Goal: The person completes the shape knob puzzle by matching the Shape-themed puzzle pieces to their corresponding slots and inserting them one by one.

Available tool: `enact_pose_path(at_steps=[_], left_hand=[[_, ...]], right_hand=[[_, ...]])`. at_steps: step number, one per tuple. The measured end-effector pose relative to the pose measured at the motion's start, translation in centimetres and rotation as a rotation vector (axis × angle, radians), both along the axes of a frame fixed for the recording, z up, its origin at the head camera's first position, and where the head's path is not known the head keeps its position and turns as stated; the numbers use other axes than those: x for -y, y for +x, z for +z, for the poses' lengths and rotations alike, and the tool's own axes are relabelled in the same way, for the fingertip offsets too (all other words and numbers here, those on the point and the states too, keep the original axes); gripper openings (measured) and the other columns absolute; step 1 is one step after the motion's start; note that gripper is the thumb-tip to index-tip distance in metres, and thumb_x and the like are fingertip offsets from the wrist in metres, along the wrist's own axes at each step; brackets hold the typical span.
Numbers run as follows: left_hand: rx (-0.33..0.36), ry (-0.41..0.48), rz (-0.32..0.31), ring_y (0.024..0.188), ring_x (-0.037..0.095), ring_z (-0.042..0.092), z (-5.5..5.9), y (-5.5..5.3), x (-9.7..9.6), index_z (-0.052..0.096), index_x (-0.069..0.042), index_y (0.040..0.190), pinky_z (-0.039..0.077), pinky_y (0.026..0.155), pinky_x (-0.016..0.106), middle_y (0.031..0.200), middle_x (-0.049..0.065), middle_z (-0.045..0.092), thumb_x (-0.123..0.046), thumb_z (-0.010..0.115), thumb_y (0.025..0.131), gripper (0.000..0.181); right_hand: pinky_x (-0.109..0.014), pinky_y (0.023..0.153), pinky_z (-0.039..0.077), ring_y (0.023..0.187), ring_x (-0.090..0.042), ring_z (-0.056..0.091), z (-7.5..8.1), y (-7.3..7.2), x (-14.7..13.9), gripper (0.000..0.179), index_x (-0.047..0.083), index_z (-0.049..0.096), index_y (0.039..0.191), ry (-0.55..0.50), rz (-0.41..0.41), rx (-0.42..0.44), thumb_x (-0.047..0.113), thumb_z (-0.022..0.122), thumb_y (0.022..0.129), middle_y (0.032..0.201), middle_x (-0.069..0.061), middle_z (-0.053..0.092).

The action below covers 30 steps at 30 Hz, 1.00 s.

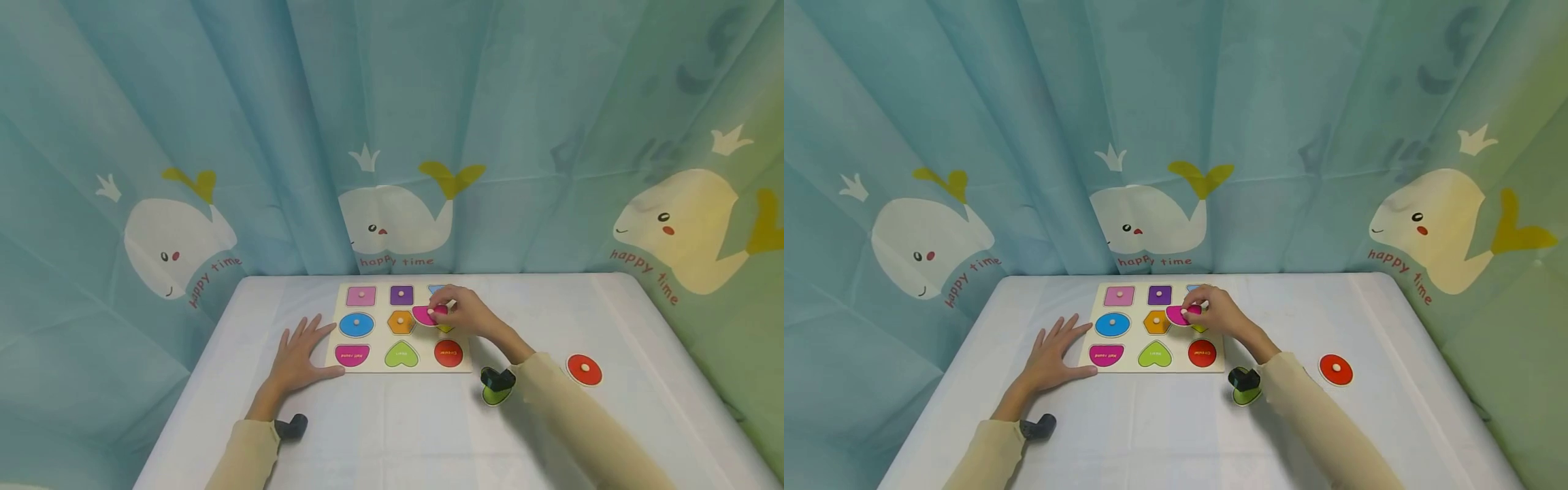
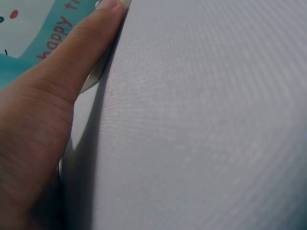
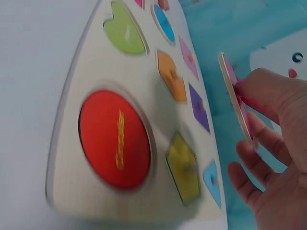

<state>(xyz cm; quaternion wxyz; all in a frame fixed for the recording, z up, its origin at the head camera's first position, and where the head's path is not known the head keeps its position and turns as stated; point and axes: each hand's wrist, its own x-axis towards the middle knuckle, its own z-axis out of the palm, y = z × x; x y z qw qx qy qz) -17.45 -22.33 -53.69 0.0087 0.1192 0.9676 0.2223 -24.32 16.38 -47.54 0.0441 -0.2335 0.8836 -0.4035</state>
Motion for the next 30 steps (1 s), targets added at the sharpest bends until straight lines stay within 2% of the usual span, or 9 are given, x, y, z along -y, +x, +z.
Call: enact_pose_path(at_steps=[6,13,18,22,30], left_hand=[[0.016,-0.002,0.004,0.156,0.043,0.012,0.0,0.0,0.1,0.047,-0.022,0.155,0.000,0.120,0.071,0.168,0.014,0.027,-0.066,0.080,0.073,0.099],[0.027,0.000,0.006,0.156,0.043,0.011,0.1,-0.1,-0.1,0.046,-0.022,0.156,-0.001,0.120,0.071,0.168,0.014,0.026,-0.066,0.080,0.073,0.099],[0.040,-0.004,0.005,0.156,0.042,0.009,0.3,-0.1,-0.2,0.045,-0.022,0.157,-0.001,0.120,0.070,0.169,0.014,0.025,-0.066,0.079,0.073,0.100],[0.042,-0.022,0.006,0.156,0.043,0.009,0.4,-0.1,-0.2,0.044,-0.022,0.157,-0.001,0.120,0.070,0.169,0.014,0.024,-0.067,0.078,0.074,0.101],[0.019,-0.012,-0.010,0.155,0.044,0.012,0.4,0.0,-0.1,0.047,-0.021,0.155,0.000,0.118,0.073,0.168,0.016,0.027,-0.064,0.080,0.074,0.098]], right_hand=[[-0.033,0.079,0.055,0.098,-0.021,0.061,-0.6,0.2,2.7,0.008,0.014,0.077,0.093,-0.063,0.051,-0.031,0.010,0.081,0.087,0.103,-0.001,0.072],[-0.030,0.081,0.055,0.096,-0.015,0.060,-1.6,0.5,5.8,0.011,0.014,0.078,0.099,-0.098,0.068,0.020,0.013,0.081,0.089,0.101,0.003,0.071],[-0.024,0.072,0.052,0.084,-0.014,0.057,-2.0,1.1,7.9,0.009,0.014,0.077,0.099,-0.105,0.078,0.052,0.014,0.080,0.090,0.098,0.004,0.070],[-0.024,0.067,0.050,0.080,-0.014,0.055,-2.2,1.7,9.5,0.009,0.014,0.077,0.099,-0.112,0.095,0.042,0.014,0.080,0.090,0.095,0.004,0.068],[-0.024,0.078,0.051,0.088,-0.012,0.056,-3.4,2.9,12.6,0.010,0.012,0.079,0.098,-0.117,0.107,-0.030,0.015,0.080,0.089,0.096,0.002,0.070]])
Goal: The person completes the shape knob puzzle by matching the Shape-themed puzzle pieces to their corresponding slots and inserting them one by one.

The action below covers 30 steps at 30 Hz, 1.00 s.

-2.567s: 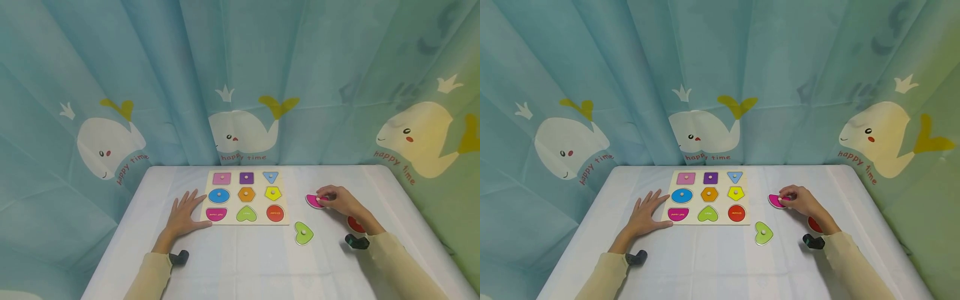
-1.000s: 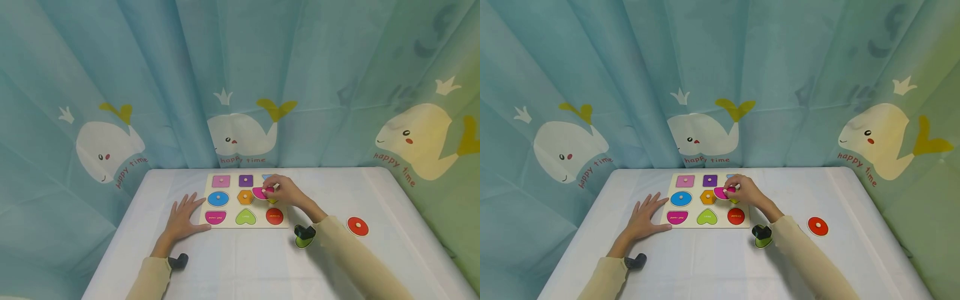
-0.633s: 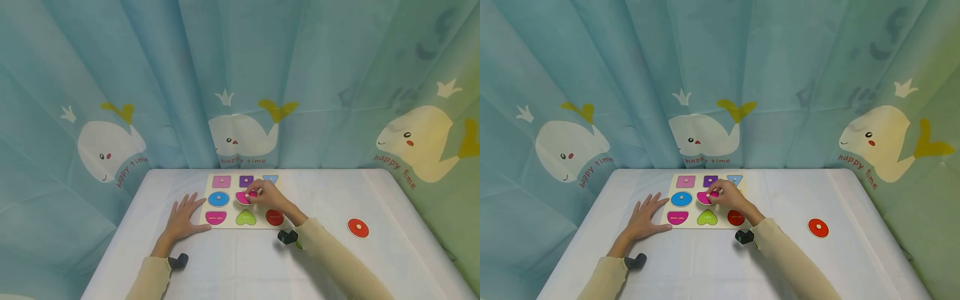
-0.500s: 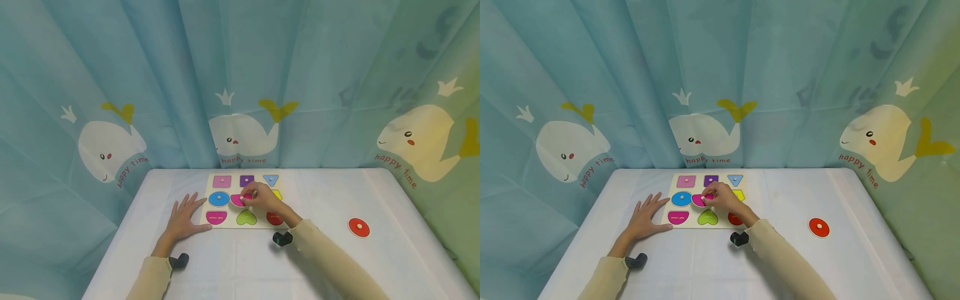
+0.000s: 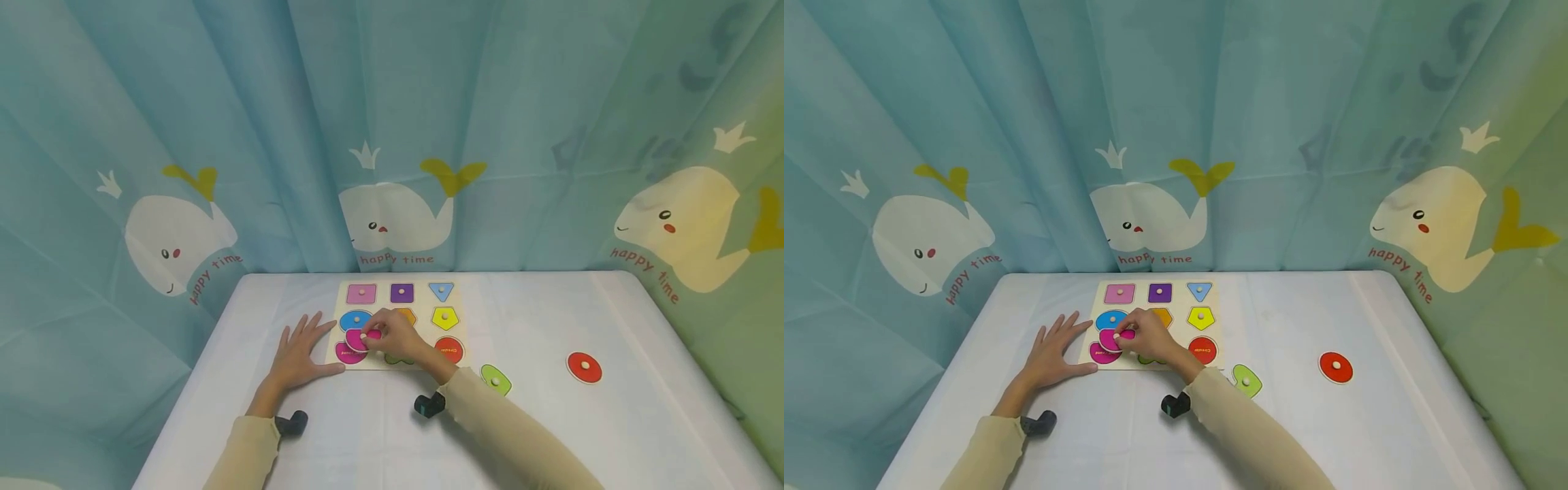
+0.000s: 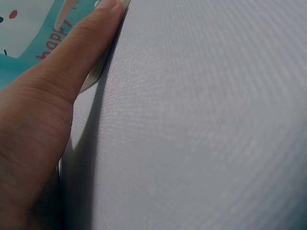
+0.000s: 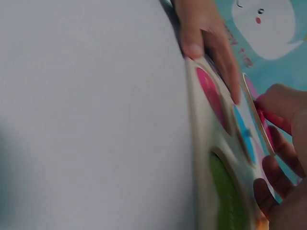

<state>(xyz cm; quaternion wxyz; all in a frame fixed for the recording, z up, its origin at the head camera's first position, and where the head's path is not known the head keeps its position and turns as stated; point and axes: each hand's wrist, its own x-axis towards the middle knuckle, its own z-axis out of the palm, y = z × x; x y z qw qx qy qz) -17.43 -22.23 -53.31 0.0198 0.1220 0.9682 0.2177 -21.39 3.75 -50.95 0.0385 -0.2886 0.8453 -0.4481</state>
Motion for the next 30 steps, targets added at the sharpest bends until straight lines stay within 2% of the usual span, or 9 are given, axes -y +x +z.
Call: enact_pose_path(at_steps=[8,15,22,30], left_hand=[[-0.012,0.004,-0.005,0.155,0.045,0.013,-0.1,-0.2,0.0,0.048,-0.021,0.155,0.001,0.118,0.073,0.167,0.016,0.027,-0.065,0.080,0.075,0.096],[-0.019,-0.002,-0.004,0.155,0.045,0.014,0.0,-0.1,0.1,0.048,-0.021,0.154,0.002,0.118,0.073,0.167,0.016,0.028,-0.065,0.080,0.076,0.096],[-0.028,0.012,-0.010,0.154,0.046,0.015,-0.1,0.0,0.2,0.048,-0.021,0.154,0.002,0.118,0.074,0.167,0.017,0.029,-0.065,0.080,0.075,0.096],[-0.032,0.033,-0.014,0.154,0.046,0.014,-0.1,0.0,0.2,0.048,-0.021,0.154,0.001,0.118,0.074,0.167,0.017,0.029,-0.065,0.080,0.075,0.097]], right_hand=[[-0.033,0.087,0.041,0.088,-0.013,0.057,-1.3,0.3,1.6,0.011,0.012,0.081,0.096,-0.003,-0.036,-0.028,0.014,0.083,0.086,0.091,0.002,0.074],[-0.040,0.093,0.039,0.097,-0.015,0.058,-2.4,0.7,2.7,0.005,0.016,0.082,0.088,0.063,-0.065,-0.114,0.018,0.082,0.084,0.094,0.004,0.075],[-0.041,0.092,0.039,0.099,-0.018,0.053,-2.4,1.0,3.1,0.006,0.019,0.083,0.088,0.129,-0.108,-0.132,0.022,0.083,0.083,0.097,0.002,0.072],[-0.039,0.089,0.038,0.098,-0.017,0.048,-2.1,1.3,3.3,0.007,0.021,0.083,0.091,0.156,-0.143,-0.093,0.026,0.082,0.086,0.101,0.003,0.068]])
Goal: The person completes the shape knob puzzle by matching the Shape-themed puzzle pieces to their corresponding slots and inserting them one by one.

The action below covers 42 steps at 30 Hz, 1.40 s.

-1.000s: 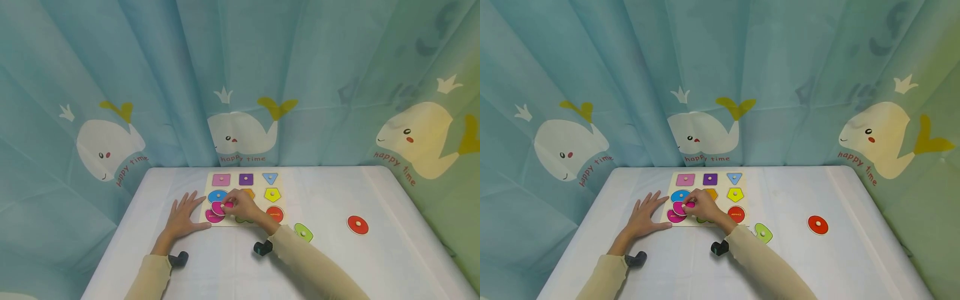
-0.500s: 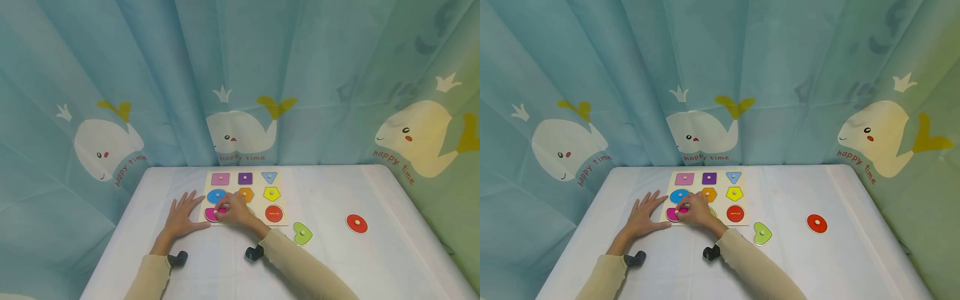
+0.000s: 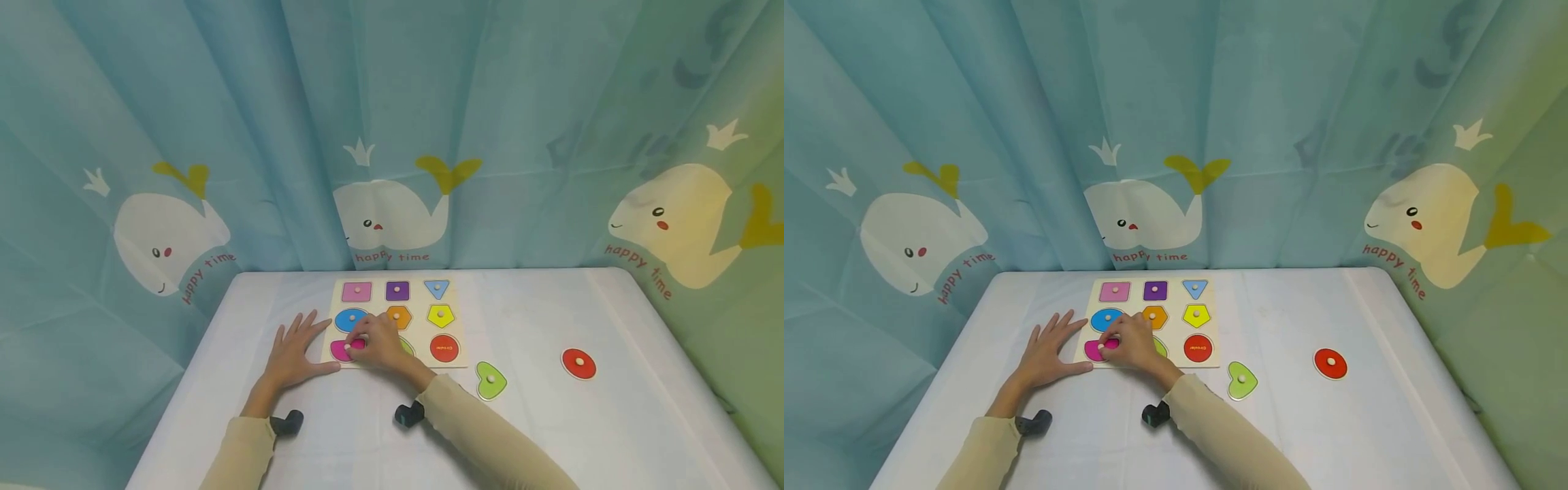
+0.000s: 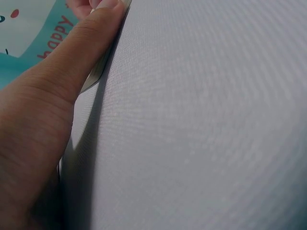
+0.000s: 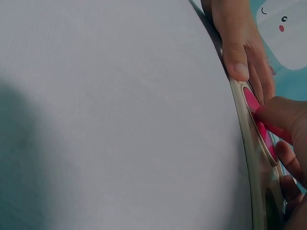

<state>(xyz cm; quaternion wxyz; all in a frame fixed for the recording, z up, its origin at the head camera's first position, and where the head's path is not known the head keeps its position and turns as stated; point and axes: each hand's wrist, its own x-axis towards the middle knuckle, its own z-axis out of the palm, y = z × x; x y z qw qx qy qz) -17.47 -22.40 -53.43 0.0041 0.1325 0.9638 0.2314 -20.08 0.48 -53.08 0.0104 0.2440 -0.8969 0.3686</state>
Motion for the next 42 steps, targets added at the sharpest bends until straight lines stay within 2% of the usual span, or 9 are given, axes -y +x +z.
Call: enact_pose_path(at_steps=[7,14,24,28,35,38,42], left_hand=[[-0.006,0.000,-0.002,0.154,0.046,0.015,0.0,-0.1,0.0,0.048,-0.021,0.154,0.001,0.118,0.074,0.167,0.017,0.029,-0.065,0.080,0.074,0.097],[-0.007,-0.006,0.000,0.155,0.045,0.014,-0.1,-0.2,0.0,0.048,-0.022,0.155,0.001,0.118,0.073,0.167,0.016,0.028,-0.065,0.080,0.074,0.096],[-0.005,-0.006,0.001,0.154,0.045,0.015,0.0,-0.2,0.0,0.048,-0.021,0.154,0.001,0.118,0.073,0.167,0.016,0.029,-0.065,0.081,0.074,0.097],[-0.006,0.001,-0.002,0.154,0.046,0.014,0.0,-0.2,0.0,0.049,-0.021,0.154,0.001,0.118,0.073,0.167,0.017,0.028,-0.065,0.080,0.075,0.096],[0.003,0.005,0.003,0.154,0.046,0.014,0.0,0.1,0.1,0.049,-0.020,0.154,0.001,0.118,0.073,0.167,0.017,0.028,-0.064,0.080,0.075,0.095],[0.009,0.002,0.009,0.155,0.045,0.013,0.0,0.1,0.1,0.049,-0.021,0.154,0.001,0.119,0.072,0.167,0.016,0.028,-0.065,0.080,0.075,0.096],[0.012,-0.004,0.010,0.155,0.044,0.013,-0.1,0.0,0.0,0.048,-0.021,0.155,0.001,0.119,0.072,0.167,0.016,0.028,-0.065,0.080,0.075,0.097]], right_hand=[[-0.039,0.087,0.038,0.099,-0.019,0.049,0.0,0.3,0.0,0.006,0.020,0.083,0.087,-0.008,-0.008,-0.036,0.024,0.084,0.083,0.102,0.002,0.067],[-0.038,0.088,0.039,0.101,-0.018,0.048,0.2,0.3,0.0,0.006,0.021,0.083,0.087,0.005,-0.023,-0.009,0.025,0.084,0.084,0.102,0.003,0.066],[-0.037,0.087,0.038,0.101,-0.017,0.047,0.0,0.2,0.0,0.006,0.022,0.082,0.088,0.017,-0.014,-0.016,0.027,0.084,0.085,0.104,0.003,0.065],[-0.034,0.087,0.039,0.101,-0.016,0.048,0.3,-0.1,-0.5,0.008,0.024,0.082,0.093,0.054,0.051,-0.010,0.029,0.083,0.086,0.106,0.005,0.067],[-0.030,0.099,0.046,0.113,-0.009,0.057,1.4,-0.8,-3.1,0.027,0.020,0.076,0.116,0.039,0.254,0.039,0.028,0.081,0.091,0.115,0.009,0.070],[-0.029,0.095,0.052,0.110,-0.013,0.059,2.3,-0.7,-4.7,0.032,0.017,0.073,0.122,0.007,0.291,0.097,0.025,0.080,0.092,0.118,0.007,0.069],[-0.029,0.088,0.055,0.102,-0.016,0.061,3.3,-0.5,-7.2,0.033,0.015,0.073,0.124,0.001,0.286,0.155,0.023,0.079,0.092,0.115,0.004,0.070]])
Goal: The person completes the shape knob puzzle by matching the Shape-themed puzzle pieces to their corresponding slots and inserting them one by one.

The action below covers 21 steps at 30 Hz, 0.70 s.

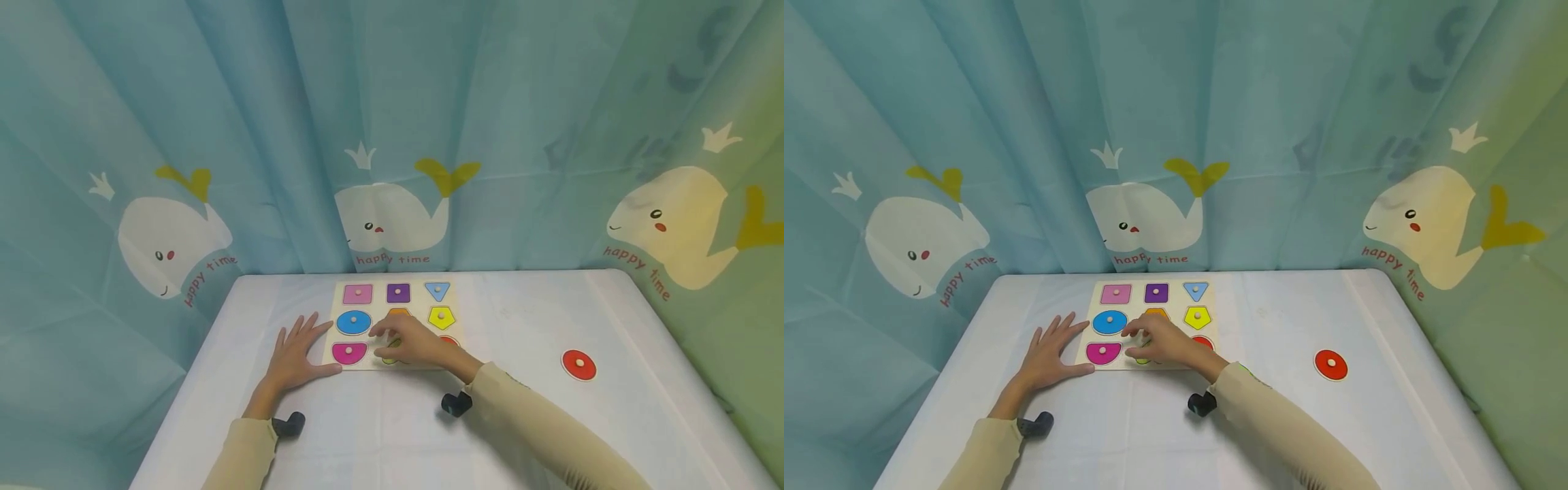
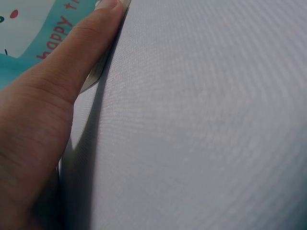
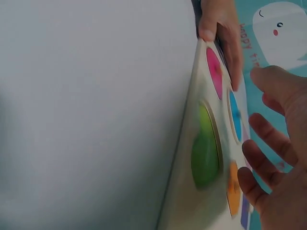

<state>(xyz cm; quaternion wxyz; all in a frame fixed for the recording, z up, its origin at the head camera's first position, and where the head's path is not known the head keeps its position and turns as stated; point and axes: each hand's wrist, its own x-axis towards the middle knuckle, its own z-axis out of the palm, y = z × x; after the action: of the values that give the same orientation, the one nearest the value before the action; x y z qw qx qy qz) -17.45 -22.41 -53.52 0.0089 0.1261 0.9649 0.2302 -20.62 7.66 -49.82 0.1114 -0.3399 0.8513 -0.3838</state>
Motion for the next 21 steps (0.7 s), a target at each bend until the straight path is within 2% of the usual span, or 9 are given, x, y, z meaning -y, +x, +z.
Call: enact_pose_path(at_steps=[4,6,11,17,21], left_hand=[[-0.001,0.003,0.001,0.155,0.044,0.013,-0.1,0.0,0.0,0.048,-0.021,0.155,0.001,0.119,0.071,0.167,0.015,0.028,-0.065,0.080,0.074,0.097],[-0.002,0.000,0.003,0.155,0.043,0.013,-0.1,-0.1,0.1,0.048,-0.022,0.155,0.001,0.119,0.071,0.167,0.015,0.028,-0.065,0.080,0.074,0.097],[-0.004,-0.003,0.004,0.155,0.044,0.013,0.0,-0.1,0.2,0.047,-0.022,0.155,0.001,0.119,0.071,0.168,0.015,0.028,-0.066,0.080,0.074,0.098],[-0.014,-0.001,0.010,0.155,0.044,0.013,-0.1,-0.2,0.3,0.048,-0.021,0.155,0.001,0.119,0.072,0.167,0.016,0.028,-0.066,0.080,0.073,0.099],[-0.009,-0.012,0.003,0.155,0.044,0.013,-0.3,-0.1,0.2,0.047,-0.021,0.155,0.001,0.119,0.072,0.167,0.016,0.028,-0.067,0.080,0.073,0.099]], right_hand=[[-0.035,0.091,0.054,0.102,-0.019,0.063,0.5,0.5,-2.6,0.032,0.010,0.073,0.122,0.002,-0.012,-0.031,0.019,0.078,0.091,0.113,0.000,0.072],[-0.037,0.087,0.056,0.102,-0.021,0.063,0.5,0.9,-3.9,0.032,0.008,0.072,0.120,-0.009,-0.016,-0.057,0.018,0.079,0.090,0.113,-0.003,0.073],[-0.036,0.084,0.058,0.101,-0.023,0.062,0.4,2.1,-7.0,0.034,0.009,0.072,0.120,-0.006,-0.054,-0.098,0.021,0.081,0.089,0.112,-0.004,0.073],[-0.037,0.087,0.058,0.105,-0.023,0.061,0.1,3.5,-9.6,0.035,0.013,0.073,0.120,0.004,-0.113,-0.098,0.023,0.083,0.088,0.115,-0.001,0.072],[-0.036,0.083,0.057,0.099,-0.023,0.060,-0.5,4.8,-11.7,0.033,0.012,0.074,0.116,-0.039,-0.158,-0.094,0.020,0.085,0.086,0.109,-0.001,0.071]])
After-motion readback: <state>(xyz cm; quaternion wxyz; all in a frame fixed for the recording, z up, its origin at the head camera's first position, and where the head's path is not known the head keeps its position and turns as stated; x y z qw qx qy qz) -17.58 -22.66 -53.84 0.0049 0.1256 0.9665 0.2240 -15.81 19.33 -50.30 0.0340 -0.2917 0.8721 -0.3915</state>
